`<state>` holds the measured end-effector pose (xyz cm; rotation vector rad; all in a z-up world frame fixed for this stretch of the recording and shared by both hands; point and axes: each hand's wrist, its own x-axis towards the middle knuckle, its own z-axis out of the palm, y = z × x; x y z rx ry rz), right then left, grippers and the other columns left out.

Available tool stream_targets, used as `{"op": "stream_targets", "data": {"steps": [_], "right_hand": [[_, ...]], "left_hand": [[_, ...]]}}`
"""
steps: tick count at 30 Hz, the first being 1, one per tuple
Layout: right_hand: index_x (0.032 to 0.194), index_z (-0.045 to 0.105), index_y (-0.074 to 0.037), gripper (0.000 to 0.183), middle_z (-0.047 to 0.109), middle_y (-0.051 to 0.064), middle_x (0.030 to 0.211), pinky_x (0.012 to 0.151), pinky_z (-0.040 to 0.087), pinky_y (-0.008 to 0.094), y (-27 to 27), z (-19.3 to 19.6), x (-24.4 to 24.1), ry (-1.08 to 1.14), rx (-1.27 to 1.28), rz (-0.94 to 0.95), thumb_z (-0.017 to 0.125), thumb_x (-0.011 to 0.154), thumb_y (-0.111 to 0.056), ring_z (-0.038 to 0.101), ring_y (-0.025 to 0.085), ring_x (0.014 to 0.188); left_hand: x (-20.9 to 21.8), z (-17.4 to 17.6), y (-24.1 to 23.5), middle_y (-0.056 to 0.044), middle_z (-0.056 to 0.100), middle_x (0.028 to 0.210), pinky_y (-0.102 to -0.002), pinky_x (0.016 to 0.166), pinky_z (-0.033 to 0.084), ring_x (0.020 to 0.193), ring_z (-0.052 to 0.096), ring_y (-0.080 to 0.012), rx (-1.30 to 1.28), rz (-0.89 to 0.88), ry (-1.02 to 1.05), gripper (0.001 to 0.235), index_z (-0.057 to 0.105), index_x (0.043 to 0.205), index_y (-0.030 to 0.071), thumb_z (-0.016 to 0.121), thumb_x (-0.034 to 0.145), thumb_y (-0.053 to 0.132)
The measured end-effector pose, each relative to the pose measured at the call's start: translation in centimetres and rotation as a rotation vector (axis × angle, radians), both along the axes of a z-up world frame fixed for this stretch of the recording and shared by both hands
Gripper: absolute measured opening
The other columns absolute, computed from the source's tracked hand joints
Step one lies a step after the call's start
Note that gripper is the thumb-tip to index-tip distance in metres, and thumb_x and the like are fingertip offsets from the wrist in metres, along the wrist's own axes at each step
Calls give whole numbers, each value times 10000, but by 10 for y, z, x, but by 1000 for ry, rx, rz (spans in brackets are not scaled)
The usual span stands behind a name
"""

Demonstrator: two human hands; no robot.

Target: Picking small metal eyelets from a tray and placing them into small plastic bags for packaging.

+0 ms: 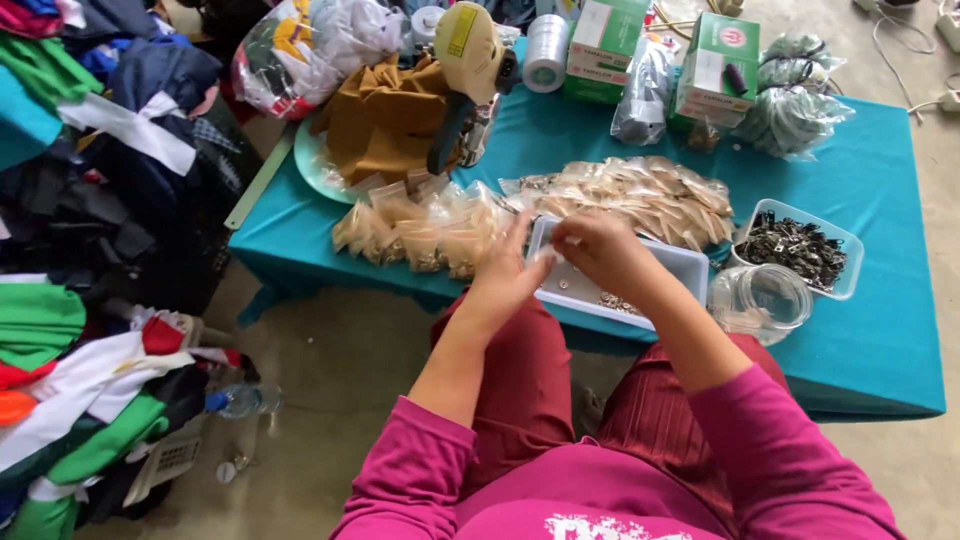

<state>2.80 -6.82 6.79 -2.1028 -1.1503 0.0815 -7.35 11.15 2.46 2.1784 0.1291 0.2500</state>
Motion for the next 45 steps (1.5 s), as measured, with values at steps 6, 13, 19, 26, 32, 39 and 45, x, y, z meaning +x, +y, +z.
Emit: {"op": "stream_targets", "data": {"steps": [6, 13, 19, 26, 32, 39, 45], "right_hand": [[1125, 727, -211, 208, 703, 20, 1170, 831, 605, 415, -12, 23, -65, -9, 110, -93, 670, 950, -114, 688, 295, 1121], [1378, 630, -95, 461, 604, 158, 1356, 865, 610, 446, -99, -21, -104, 166, 209, -310, 692, 933, 6, 677, 358, 1128], [1353, 668, -65, 392, 687, 176, 1214, 813, 611, 403, -174, -89, -132, 469, 300, -625, 649, 969, 13, 707, 276, 998], [1328, 704, -125, 376, 710, 98, 939, 776, 585, 323, -186, -81, -146, 456, 311, -669, 650, 979, 5, 687, 165, 834], [1288, 736, -143, 360, 719, 87, 940, 800, 577, 318, -189, -87, -146, 389, 264, -685, 680, 958, -9, 703, 172, 872], [1279, 746, -138, 363, 730, 93, 976, 839, 585, 346, -195, -95, -155, 370, 250, -705, 684, 950, 1, 720, 198, 925], [1257, 754, -135, 346, 734, 120, 1015, 843, 587, 352, -195, -82, -169, 319, 222, -675, 671, 948, -5, 722, 227, 953]], "left_hand": [[-44, 32, -13, -78, 799, 1057, -389, 1017, 550, 1098, 739, -259, -311, -158, -118, 158, 809, 1032, 175, 703, 938, 105], [-66, 41, 49, -37, 810, 1023, -356, 975, 559, 1033, 740, -136, -423, 140, -88, 159, 826, 1041, 191, 707, 949, 137], [-43, -15, 89, -30, 779, 1137, -352, 995, 549, 1113, 702, -138, -520, 339, 101, 201, 818, 1093, 205, 644, 995, 183], [-27, -50, 110, -56, 775, 1156, -432, 987, 530, 1194, 675, -279, -153, 192, 430, 238, 824, 1101, 229, 631, 964, 217], [7, -149, 137, -80, 779, 1070, -419, 907, 592, 1060, 723, -289, 84, 279, 282, 252, 800, 1121, 222, 663, 912, 197], [-25, -152, 92, -322, 636, 1260, -496, 968, 581, 1122, 665, -456, -91, 519, -304, 540, 567, 1408, -47, 608, 873, -110], [-33, -187, 91, -215, 551, 1324, -440, 1007, 573, 1218, 610, -442, -97, 551, -424, 551, 600, 1383, 24, 607, 852, -124]]}}
